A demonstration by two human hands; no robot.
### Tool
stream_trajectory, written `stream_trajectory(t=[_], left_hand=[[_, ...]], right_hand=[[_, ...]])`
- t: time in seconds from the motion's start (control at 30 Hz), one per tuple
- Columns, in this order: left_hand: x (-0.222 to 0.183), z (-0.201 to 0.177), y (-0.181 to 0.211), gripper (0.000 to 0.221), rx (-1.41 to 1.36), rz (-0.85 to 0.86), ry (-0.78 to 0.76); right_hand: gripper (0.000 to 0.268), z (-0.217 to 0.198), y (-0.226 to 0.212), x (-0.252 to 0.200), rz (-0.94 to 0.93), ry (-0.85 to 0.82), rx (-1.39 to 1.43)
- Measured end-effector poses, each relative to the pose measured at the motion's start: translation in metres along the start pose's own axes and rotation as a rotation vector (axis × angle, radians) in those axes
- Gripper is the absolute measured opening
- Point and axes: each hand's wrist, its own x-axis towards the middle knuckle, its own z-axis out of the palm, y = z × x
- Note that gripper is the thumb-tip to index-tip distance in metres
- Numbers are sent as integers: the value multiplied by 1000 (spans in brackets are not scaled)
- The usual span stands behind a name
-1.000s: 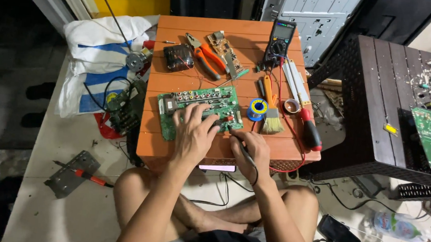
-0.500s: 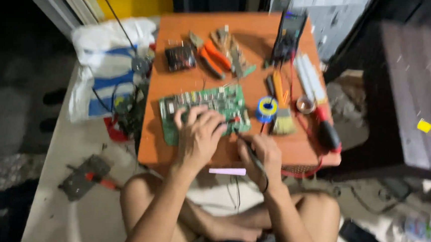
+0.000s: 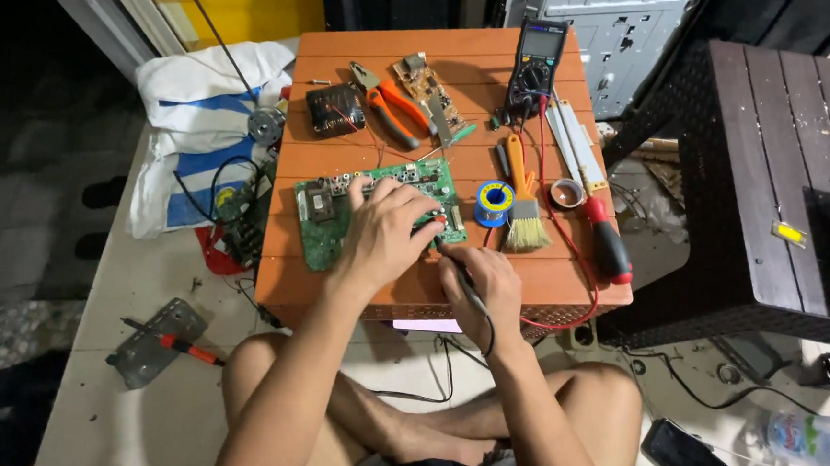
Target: Soldering components onto a circuit board and inspecting the board for repairs.
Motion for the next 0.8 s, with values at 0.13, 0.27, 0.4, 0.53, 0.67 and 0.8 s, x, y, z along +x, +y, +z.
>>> stream_trajectory(t=[0.13, 0.27, 0.4, 0.53, 0.67, 0.8], left_hand=[[5, -2, -4, 13, -51, 6, -57], [6, -2, -4, 11, -88, -46, -90], [7, 6, -6, 12, -104, -96, -73], [6, 18, -11, 11, -99, -131, -63], [7, 17, -10, 11, -104, -167, -62], [7, 16, -7, 12, -114, -214, -87]], right_hand=[[7, -2, -3, 2, -20, 23, 23], [7, -2, -2, 1, -30, 31, 5], [8, -3, -3, 0, -20, 17, 21], [7, -2, -1, 0, -21, 10, 17], [6, -3, -2, 0, -29, 3, 14], [7, -1, -2, -1, -8, 0, 10]])
